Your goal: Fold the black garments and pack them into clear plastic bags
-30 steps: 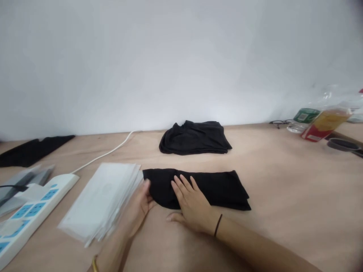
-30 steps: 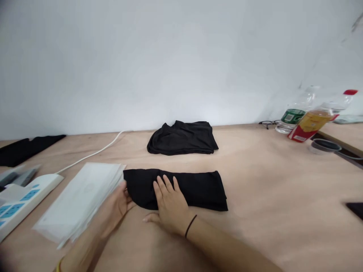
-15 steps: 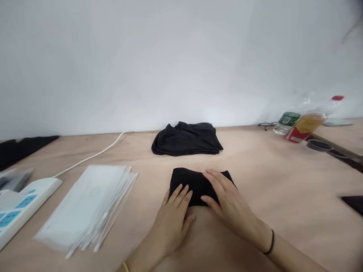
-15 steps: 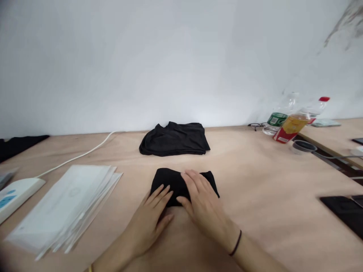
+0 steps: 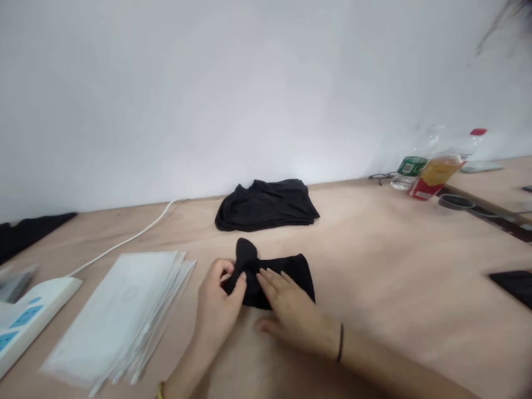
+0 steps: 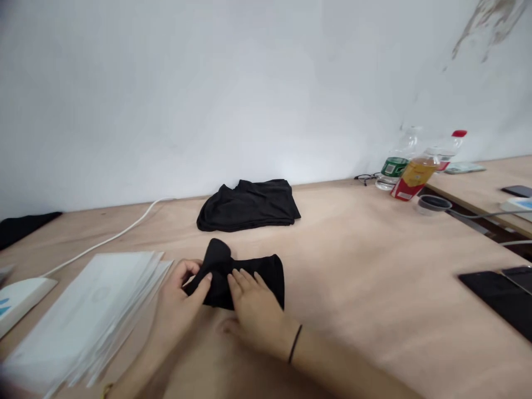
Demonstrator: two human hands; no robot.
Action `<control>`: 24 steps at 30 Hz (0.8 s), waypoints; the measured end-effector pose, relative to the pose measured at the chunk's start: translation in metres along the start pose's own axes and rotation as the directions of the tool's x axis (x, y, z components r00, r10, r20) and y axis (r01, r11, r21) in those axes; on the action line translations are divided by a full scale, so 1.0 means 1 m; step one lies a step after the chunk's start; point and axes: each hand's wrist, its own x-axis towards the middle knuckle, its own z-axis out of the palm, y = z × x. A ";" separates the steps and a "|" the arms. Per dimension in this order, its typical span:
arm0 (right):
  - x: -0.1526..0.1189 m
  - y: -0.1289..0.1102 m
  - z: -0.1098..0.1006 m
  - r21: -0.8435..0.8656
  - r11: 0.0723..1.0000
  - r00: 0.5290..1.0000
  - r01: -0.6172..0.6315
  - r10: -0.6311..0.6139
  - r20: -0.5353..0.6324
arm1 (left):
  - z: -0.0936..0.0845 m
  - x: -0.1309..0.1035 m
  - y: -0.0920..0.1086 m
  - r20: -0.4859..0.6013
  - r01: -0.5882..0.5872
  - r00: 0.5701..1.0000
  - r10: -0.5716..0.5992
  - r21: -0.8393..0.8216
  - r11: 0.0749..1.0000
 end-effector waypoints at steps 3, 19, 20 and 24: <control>0.001 0.022 -0.041 0.227 0.963 0.953 -0.144 0.197 -0.231 | 0.020 -0.017 0.024 0.073 -0.194 0.978 0.194 -0.009 0.981; 0.013 0.081 -0.059 0.374 0.818 0.895 -0.437 0.352 0.275 | 0.012 -0.038 0.019 0.596 -0.662 0.539 0.595 -0.137 0.737; 0.011 0.084 -0.061 0.412 0.790 0.888 -0.453 0.363 0.281 | -0.007 -0.029 0.006 0.530 -0.607 0.669 0.521 -0.015 0.795; 0.006 0.098 -0.061 0.615 0.628 0.873 -0.476 0.420 0.247 | -0.094 0.009 -0.062 0.039 0.096 0.986 -0.160 0.652 0.752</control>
